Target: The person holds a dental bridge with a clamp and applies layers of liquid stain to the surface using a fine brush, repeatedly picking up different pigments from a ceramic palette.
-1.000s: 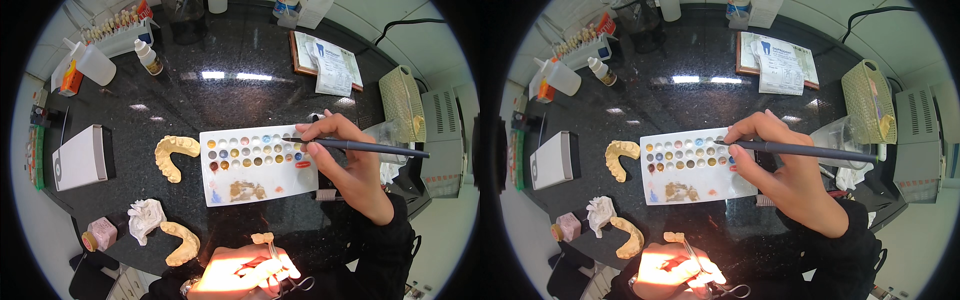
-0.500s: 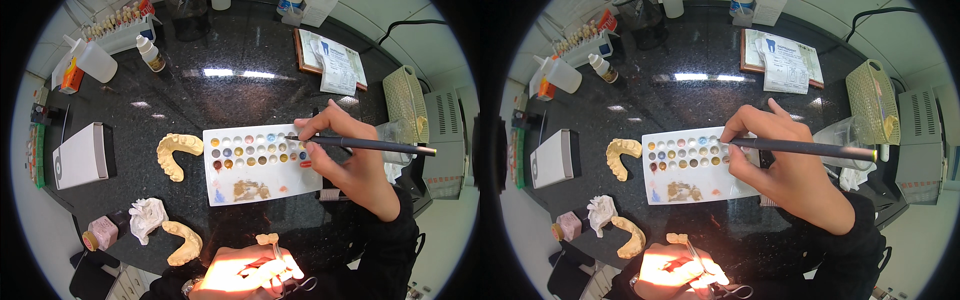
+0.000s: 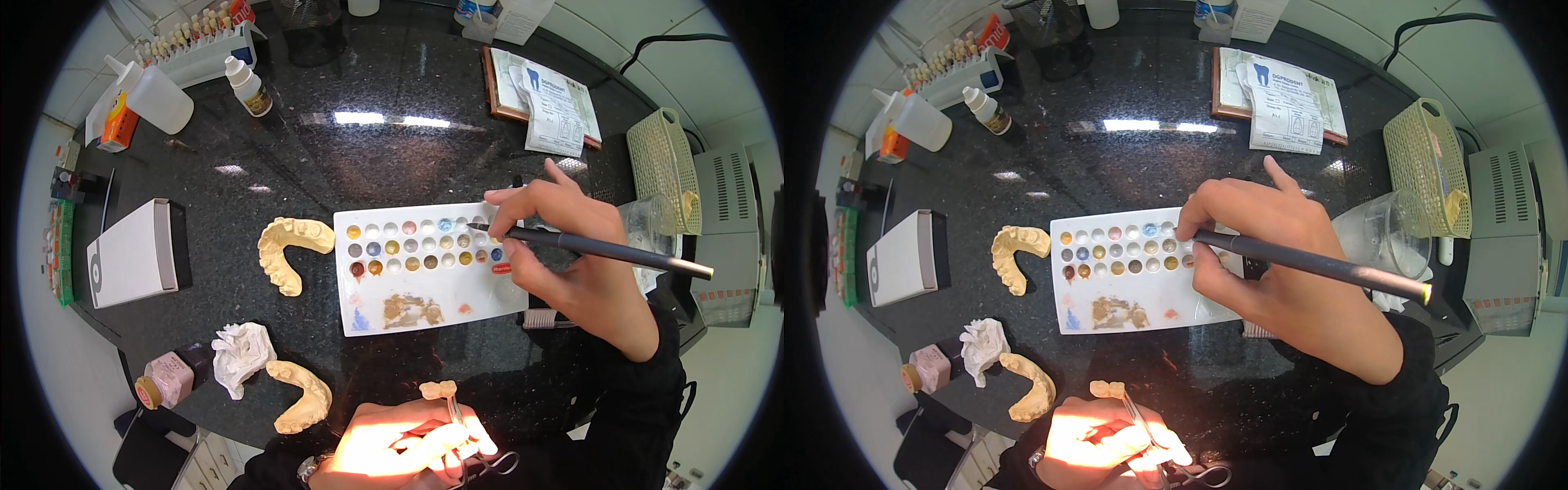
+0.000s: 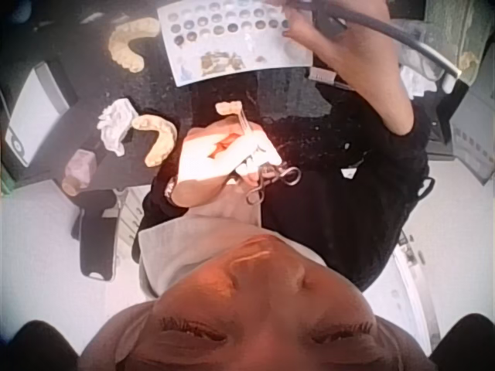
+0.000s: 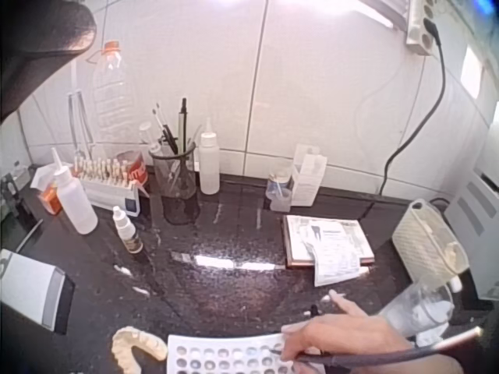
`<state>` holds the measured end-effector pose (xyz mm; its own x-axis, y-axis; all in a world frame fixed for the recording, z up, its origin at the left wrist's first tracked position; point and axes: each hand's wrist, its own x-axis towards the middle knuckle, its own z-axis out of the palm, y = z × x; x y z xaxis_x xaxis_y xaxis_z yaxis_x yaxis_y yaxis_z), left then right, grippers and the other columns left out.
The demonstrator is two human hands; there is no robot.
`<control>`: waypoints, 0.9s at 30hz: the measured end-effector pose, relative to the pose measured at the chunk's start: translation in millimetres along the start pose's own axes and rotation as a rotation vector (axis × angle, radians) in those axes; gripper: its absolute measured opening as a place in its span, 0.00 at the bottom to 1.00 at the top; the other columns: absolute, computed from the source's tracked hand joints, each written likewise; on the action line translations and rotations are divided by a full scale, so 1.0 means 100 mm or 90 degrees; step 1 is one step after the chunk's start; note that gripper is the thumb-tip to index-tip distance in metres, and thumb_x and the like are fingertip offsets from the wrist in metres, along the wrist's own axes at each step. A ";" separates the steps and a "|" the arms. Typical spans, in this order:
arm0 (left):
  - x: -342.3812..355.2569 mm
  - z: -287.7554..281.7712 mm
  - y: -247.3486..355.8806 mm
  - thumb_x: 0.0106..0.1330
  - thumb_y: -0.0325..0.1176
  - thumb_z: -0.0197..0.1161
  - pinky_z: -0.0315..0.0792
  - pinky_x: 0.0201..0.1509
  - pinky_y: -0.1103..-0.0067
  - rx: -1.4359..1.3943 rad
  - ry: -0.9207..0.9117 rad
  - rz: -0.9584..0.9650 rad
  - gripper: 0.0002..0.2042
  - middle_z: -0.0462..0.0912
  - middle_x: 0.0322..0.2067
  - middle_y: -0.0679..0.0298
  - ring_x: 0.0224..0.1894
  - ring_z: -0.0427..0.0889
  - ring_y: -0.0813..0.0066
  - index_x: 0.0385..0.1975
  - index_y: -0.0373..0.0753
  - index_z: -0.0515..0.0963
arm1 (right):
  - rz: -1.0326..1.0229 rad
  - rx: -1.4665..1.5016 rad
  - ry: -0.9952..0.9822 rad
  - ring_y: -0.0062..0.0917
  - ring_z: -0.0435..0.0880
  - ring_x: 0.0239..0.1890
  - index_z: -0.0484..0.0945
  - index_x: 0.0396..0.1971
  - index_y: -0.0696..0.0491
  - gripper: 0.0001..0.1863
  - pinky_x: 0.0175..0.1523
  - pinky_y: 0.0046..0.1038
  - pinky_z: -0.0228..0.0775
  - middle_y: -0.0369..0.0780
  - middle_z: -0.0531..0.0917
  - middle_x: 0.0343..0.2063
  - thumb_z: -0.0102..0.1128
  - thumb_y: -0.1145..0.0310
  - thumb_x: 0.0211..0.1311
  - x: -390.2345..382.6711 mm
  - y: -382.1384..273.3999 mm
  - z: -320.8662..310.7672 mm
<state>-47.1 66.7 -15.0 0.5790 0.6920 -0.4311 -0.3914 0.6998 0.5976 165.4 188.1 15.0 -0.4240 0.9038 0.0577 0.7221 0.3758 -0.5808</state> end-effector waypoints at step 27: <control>0.00 0.05 0.05 0.66 0.28 0.53 0.70 0.23 0.88 0.059 0.017 0.013 0.09 0.81 0.26 0.60 0.20 0.77 0.83 0.32 0.28 0.77 | 0.109 0.103 0.087 0.32 0.82 0.40 0.71 0.26 0.58 0.03 0.64 0.46 0.46 0.36 0.74 0.22 0.55 0.76 0.54 -0.30 0.11 -0.02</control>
<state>-45.4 69.9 -8.7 0.5517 0.7110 -0.4360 -0.3334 0.6672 0.6661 187.3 165.1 8.0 -0.2173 0.9748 0.0499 0.6759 0.1871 -0.7129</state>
